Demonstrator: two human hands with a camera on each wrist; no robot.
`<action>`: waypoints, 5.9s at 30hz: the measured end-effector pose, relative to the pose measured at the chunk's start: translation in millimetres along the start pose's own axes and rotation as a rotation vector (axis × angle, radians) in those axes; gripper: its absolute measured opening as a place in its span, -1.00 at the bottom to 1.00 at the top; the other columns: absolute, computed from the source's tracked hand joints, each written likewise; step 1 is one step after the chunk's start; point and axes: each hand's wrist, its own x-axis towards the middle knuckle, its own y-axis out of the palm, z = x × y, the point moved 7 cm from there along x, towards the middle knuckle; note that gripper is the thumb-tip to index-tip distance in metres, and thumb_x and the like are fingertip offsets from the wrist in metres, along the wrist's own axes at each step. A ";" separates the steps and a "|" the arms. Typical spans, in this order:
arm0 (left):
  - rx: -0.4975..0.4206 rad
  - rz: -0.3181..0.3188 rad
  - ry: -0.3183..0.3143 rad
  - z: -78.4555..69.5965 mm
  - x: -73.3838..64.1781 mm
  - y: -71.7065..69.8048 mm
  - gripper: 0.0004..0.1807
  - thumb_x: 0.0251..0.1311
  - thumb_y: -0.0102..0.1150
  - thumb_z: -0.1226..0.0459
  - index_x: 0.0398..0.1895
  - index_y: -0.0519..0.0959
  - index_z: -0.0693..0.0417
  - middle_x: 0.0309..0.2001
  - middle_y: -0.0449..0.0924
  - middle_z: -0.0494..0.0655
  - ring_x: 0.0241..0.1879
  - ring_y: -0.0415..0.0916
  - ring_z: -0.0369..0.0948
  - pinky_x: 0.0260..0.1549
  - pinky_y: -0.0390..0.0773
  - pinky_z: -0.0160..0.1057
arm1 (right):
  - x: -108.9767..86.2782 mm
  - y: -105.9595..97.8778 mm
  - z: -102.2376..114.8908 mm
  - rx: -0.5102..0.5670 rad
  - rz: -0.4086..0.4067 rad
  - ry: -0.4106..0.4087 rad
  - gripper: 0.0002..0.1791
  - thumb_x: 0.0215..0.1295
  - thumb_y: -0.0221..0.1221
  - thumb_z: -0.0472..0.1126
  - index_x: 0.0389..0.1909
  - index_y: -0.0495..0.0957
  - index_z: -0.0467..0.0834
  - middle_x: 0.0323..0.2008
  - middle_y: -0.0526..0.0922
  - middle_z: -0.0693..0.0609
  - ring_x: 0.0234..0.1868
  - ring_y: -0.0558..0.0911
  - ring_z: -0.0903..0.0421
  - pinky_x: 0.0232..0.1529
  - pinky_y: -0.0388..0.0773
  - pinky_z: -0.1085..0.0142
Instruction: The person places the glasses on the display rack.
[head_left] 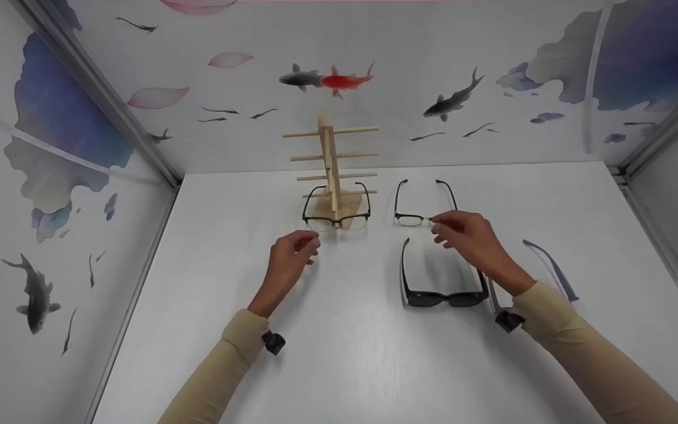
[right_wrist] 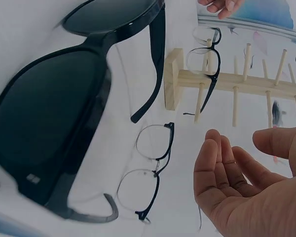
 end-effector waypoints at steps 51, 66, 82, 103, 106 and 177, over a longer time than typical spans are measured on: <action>-0.060 0.265 0.017 -1.5 -38.7 125.8 -0.67 0.58 0.27 0.29 0.25 0.69 0.30 -0.08 0.75 -0.09 -0.13 0.72 -0.13 -0.17 0.80 -0.17 | -85.4 -31.3 -64.5 -0.233 -0.069 0.149 -0.66 0.57 0.29 -0.30 0.21 0.67 -0.43 0.02 0.76 -0.31 -0.24 0.76 -0.03 -0.37 0.63 0.32; -0.296 0.325 -0.124 -0.7 -41.0 156.8 -0.58 0.54 0.31 0.34 0.36 0.59 0.32 -0.08 0.80 0.09 -0.11 0.80 0.11 -0.07 0.80 -0.03 | -82.8 -27.6 -69.8 -0.229 -0.044 0.144 -0.63 0.55 0.29 -0.35 0.24 0.63 -0.49 -0.07 0.79 -0.31 -0.43 0.73 0.07 -0.48 0.61 0.32; -0.360 0.329 -0.144 -8.6 -45.8 162.1 -0.51 0.49 0.33 0.39 0.41 0.53 0.38 -0.05 0.80 0.14 -0.09 0.82 0.03 0.01 0.82 -0.03 | -81.5 -27.3 -68.2 -0.179 -0.025 0.172 -0.56 0.54 0.31 -0.36 0.32 0.58 -0.47 -0.27 0.84 -0.17 -0.48 0.67 0.01 -0.54 0.54 0.32; -0.332 0.251 -0.095 -16.2 -54.1 120.1 -0.50 0.47 0.33 0.42 0.41 0.52 0.43 0.04 0.73 0.38 -0.11 0.83 -0.06 -0.01 0.82 -0.13 | -94.1 -6.0 -35.8 0.027 0.012 0.138 -0.42 0.55 0.33 -0.31 0.48 0.47 -0.43 0.01 0.80 -0.28 -0.04 0.76 0.02 -0.18 0.72 0.34; -0.341 0.225 -0.094 -16.4 -55.7 112.2 -0.51 0.45 0.33 0.43 0.38 0.54 0.43 0.04 0.73 0.35 -0.10 0.81 -0.06 -0.02 0.82 -0.17 | -95.9 0.3 -33.0 0.086 0.021 0.140 -0.41 0.56 0.30 -0.36 0.51 0.43 -0.44 0.05 0.78 -0.31 -0.02 0.77 0.02 -0.13 0.76 0.32; -0.251 -0.075 -0.074 -44.2 -61.9 -24.5 -0.60 0.51 0.32 0.43 0.35 0.66 0.29 0.07 0.73 0.22 0.01 0.79 0.03 0.04 0.78 -0.28 | -29.9 62.1 58.8 0.288 0.077 0.015 -0.45 0.53 0.30 -0.38 0.49 0.50 -0.33 0.03 0.79 -0.24 -0.04 0.80 -0.02 -0.04 0.81 0.20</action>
